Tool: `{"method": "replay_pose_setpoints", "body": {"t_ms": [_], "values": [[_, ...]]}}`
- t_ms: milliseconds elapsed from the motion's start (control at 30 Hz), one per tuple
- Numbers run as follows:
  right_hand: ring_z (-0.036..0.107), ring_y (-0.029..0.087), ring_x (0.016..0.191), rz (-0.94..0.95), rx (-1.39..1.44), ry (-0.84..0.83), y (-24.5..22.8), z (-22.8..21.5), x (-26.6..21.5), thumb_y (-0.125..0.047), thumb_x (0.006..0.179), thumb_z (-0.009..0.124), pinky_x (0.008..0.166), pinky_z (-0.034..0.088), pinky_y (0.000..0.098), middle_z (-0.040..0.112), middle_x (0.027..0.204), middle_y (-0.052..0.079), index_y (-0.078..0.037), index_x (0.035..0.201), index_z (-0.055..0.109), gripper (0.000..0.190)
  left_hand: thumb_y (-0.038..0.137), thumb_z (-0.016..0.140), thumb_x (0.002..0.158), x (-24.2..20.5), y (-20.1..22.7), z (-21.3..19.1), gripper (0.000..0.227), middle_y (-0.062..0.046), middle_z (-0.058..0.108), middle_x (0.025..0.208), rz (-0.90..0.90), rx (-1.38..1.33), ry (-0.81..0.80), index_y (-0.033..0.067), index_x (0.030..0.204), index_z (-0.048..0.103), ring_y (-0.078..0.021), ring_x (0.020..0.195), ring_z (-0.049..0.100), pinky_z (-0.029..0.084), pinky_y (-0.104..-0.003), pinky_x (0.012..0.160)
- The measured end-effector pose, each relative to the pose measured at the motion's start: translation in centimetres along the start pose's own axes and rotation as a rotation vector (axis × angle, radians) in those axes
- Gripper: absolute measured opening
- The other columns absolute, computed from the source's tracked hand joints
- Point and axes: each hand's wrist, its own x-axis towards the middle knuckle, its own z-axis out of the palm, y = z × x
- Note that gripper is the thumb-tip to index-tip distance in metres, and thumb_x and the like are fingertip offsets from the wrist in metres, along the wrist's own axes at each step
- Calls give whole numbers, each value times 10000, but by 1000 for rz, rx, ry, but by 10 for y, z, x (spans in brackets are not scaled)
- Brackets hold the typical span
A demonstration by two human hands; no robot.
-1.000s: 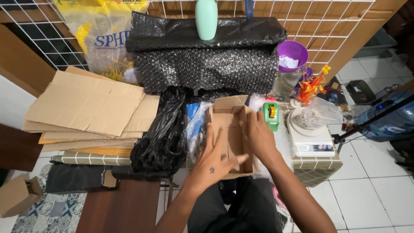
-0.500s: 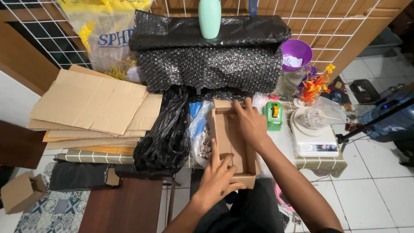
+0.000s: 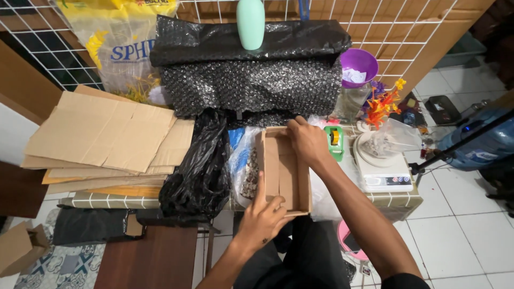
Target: The person scoops pebbles into a plastic bag, weighs it on a digital scale, then places the bag into a small cardboard box and wraps the box in bubble wrap and black plastic tape.
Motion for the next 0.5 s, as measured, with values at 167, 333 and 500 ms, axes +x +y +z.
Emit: {"method": "replay_pose_setpoints", "body": {"t_ms": [167,333,500], "values": [[659,465,704,30,72,-7,1,-4,3,-380,1035,538,502,482,592,564,969,80,-157,995,580,230,396,770,916,4,-11,3,316,-74,658,1126,-14,15,-65,109,803,699,-583,1455,263,648,-500,661],[682,441,867,68,201,-106,-8,-39,-4,-575,1013,427,606,530,596,538,1173,95,-183,1306,583,514,598,713,878,8,-13,-7,513,-171,463,1444,-155,-3,-214,107,1023,751,-577,1497,124,439,-660,1029],[646,292,763,2,359,90,9,-72,-20,-409,1038,499,612,479,514,520,1299,105,-127,1377,533,442,785,719,716,20,-7,-32,870,-200,199,1645,-266,-96,-229,165,1323,654,-564,1499,38,35,-742,1154]]}}
